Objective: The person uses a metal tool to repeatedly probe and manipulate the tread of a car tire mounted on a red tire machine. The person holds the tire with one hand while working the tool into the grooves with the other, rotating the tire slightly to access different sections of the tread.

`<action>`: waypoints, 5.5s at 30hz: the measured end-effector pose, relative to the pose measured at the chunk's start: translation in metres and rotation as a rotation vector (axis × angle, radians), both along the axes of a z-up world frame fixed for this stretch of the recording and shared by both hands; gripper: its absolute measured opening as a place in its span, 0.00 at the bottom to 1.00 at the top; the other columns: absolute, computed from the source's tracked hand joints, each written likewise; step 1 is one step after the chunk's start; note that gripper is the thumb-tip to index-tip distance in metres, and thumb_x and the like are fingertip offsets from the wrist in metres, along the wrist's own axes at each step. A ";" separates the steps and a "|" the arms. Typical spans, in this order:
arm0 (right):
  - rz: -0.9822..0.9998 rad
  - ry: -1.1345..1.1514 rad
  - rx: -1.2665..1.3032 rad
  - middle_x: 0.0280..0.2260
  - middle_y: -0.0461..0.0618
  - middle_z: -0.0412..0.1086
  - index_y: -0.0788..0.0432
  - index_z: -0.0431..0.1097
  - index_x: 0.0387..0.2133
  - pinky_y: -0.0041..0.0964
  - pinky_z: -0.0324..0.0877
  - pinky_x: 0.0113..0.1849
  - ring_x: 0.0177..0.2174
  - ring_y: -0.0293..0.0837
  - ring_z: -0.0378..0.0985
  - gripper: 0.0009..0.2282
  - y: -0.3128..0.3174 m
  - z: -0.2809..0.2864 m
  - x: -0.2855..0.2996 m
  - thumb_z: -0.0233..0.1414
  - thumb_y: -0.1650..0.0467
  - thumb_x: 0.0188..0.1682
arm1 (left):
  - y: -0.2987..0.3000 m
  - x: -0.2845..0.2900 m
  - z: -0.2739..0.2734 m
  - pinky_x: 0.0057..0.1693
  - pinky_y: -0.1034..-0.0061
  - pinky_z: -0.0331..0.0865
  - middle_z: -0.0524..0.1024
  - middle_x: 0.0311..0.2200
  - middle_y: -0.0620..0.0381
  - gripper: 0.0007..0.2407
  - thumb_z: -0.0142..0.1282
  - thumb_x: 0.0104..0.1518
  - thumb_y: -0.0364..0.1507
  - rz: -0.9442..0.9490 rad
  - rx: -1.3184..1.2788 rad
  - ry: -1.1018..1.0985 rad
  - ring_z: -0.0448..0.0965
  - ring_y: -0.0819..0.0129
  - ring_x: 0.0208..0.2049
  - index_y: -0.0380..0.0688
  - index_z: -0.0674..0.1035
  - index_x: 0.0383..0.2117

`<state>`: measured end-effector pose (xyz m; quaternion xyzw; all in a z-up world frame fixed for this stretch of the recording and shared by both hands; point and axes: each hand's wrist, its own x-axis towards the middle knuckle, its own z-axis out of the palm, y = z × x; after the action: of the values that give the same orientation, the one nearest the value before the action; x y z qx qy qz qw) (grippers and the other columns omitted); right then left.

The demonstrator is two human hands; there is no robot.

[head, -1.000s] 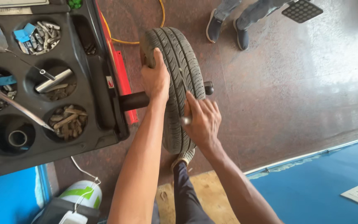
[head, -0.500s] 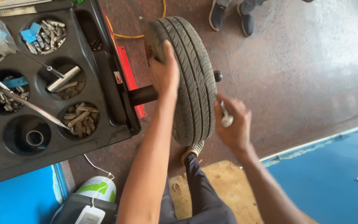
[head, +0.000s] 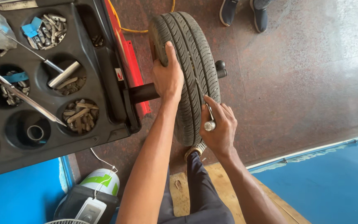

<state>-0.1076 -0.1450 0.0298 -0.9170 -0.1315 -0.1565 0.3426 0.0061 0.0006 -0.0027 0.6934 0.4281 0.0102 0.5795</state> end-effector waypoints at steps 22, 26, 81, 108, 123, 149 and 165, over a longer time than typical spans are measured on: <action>0.062 -0.040 -0.087 0.27 0.58 0.75 0.64 0.77 0.42 0.44 0.70 0.32 0.26 0.51 0.76 0.09 0.006 0.023 0.041 0.58 0.77 0.49 | 0.007 0.015 -0.003 0.59 0.57 0.67 0.78 0.52 0.38 0.37 0.41 0.54 0.59 0.031 -0.062 0.019 0.76 0.43 0.55 0.36 0.76 0.55; 0.121 0.124 -0.127 0.28 0.54 0.77 0.62 0.77 0.44 0.39 0.72 0.26 0.22 0.44 0.78 0.12 0.008 0.031 0.062 0.55 0.77 0.46 | 0.013 0.020 0.001 0.58 0.56 0.68 0.78 0.52 0.39 0.37 0.41 0.53 0.59 0.055 -0.039 0.003 0.77 0.43 0.54 0.37 0.77 0.55; 0.021 0.066 -0.108 0.29 0.53 0.76 0.63 0.75 0.46 0.40 0.72 0.32 0.28 0.44 0.77 0.10 -0.008 -0.003 -0.001 0.55 0.76 0.52 | 0.014 0.014 -0.011 0.59 0.55 0.69 0.79 0.44 0.25 0.43 0.41 0.51 0.63 -0.039 -0.119 0.088 0.80 0.37 0.50 0.22 0.81 0.41; 0.088 0.180 -0.014 0.32 0.54 0.78 0.58 0.75 0.47 0.33 0.74 0.28 0.27 0.39 0.80 0.11 -0.042 0.041 0.001 0.57 0.74 0.52 | -0.033 -0.070 0.001 0.59 0.53 0.66 0.69 0.54 0.32 0.34 0.39 0.62 0.54 -0.078 0.249 -0.130 0.71 0.39 0.56 0.35 0.64 0.64; 0.054 0.130 0.034 0.29 0.56 0.74 0.62 0.74 0.45 0.42 0.71 0.33 0.29 0.49 0.76 0.11 -0.019 0.019 -0.003 0.57 0.77 0.49 | -0.029 -0.059 0.004 0.59 0.53 0.68 0.73 0.49 0.31 0.36 0.45 0.56 0.56 -0.005 0.046 0.011 0.75 0.39 0.53 0.28 0.77 0.51; 0.045 0.060 0.100 0.37 0.59 0.78 0.63 0.76 0.43 0.44 0.75 0.41 0.37 0.52 0.83 0.09 0.026 0.013 0.102 0.57 0.74 0.50 | -0.021 -0.052 0.003 0.58 0.51 0.65 0.72 0.47 0.26 0.34 0.43 0.60 0.55 -0.025 0.129 -0.101 0.72 0.32 0.52 0.24 0.77 0.46; 0.036 0.551 -0.092 0.32 0.53 0.79 0.58 0.75 0.47 0.39 0.76 0.26 0.25 0.44 0.85 0.10 -0.008 0.038 0.070 0.52 0.71 0.54 | -0.017 -0.062 0.026 0.56 0.53 0.68 0.74 0.48 0.39 0.36 0.36 0.57 0.60 -0.024 0.033 0.105 0.76 0.42 0.51 0.38 0.80 0.49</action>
<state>-0.0375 -0.1535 0.0674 -0.9370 -0.0564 0.1111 0.3263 -0.0562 -0.0165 0.0233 0.7075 0.4494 -0.0262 0.5448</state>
